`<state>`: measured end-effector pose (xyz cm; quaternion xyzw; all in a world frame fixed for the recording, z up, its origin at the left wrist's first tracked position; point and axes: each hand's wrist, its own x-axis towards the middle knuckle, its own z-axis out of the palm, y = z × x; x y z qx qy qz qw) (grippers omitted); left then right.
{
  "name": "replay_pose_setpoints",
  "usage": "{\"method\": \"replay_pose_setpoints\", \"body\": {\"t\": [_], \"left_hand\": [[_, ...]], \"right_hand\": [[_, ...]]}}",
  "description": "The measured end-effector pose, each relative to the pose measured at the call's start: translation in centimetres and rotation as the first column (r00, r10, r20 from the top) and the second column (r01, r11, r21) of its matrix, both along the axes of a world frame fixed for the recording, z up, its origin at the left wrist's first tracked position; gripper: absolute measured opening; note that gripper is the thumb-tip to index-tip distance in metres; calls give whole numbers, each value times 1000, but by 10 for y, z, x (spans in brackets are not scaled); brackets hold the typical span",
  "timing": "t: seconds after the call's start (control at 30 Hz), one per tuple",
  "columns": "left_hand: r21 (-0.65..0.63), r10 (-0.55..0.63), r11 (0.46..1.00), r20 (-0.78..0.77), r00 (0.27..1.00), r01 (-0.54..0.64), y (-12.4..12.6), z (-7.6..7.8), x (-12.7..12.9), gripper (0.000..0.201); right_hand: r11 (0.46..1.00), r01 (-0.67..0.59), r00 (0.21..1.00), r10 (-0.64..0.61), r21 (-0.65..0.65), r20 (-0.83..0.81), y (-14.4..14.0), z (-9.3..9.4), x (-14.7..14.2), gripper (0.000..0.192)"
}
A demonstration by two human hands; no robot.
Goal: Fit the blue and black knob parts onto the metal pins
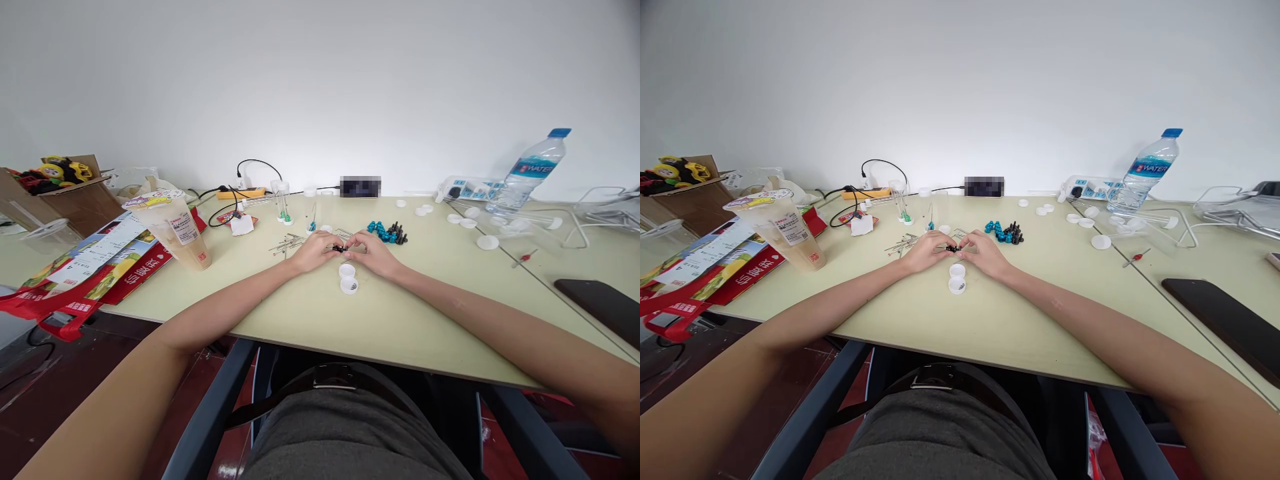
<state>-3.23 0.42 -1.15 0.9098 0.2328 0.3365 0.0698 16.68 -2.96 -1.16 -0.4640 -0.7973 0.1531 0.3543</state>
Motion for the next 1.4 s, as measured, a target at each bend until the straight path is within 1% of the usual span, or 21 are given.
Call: {"method": "replay_pose_setpoints", "body": {"t": [0.13, 0.3, 0.43, 0.57, 0.7, 0.83, 1.0, 1.1, 1.3, 1.4], "left_hand": [[0, -1, 1000, 6, 1000, 1, 0, 0, 0, 15], [-12, 11, 1000, 0, 1000, -11, -1, 1, 0, 15], [-7, -4, 1000, 8, 1000, 4, -1, 1, 0, 15], [1, -8, 1000, 19, 1000, 8, -1, 1, 1, 13], [1, -8, 1000, 19, 1000, 8, -1, 1, 1, 14], [-5, -7, 1000, 15, 1000, 7, -1, 1, 0, 14], [3, -16, 1000, 23, 1000, 16, 0, 0, 0, 14], [14, -25, 1000, 29, 999, 25, 0, 0, 0, 14], [6, -21, 1000, 25, 999, 21, 0, 0, 0, 16], [8, -26, 1000, 29, 999, 26, 0, 0, 0, 15]], "right_hand": [[1000, -7, 1000, 7, 8, -18, 1, -1, 1, 25], [1000, -8, 1000, 8, 8, -5, 1, -1, 1, 23], [1000, -3, 1000, 3, 5, -12, 0, -1, 0, 25], [1000, 2, 1000, -2, 7, 10, 1, -1, 0, 22], [1000, -2, 1000, 2, 2, -4, 2, -1, 1, 25], [1000, -5, 1000, 5, 5, 11, 2, -2, 1, 22], [1000, -12, 1000, 13, 8, -4, 2, -2, 1, 25], [1000, -7, 1000, 7, 15, 12, 1, -1, 0, 21], [1000, -2, 1000, 2, -10, 4, 1, -1, 0, 27], [1000, -9, 1000, 9, -2, 16, 0, 0, -1, 24]]}}
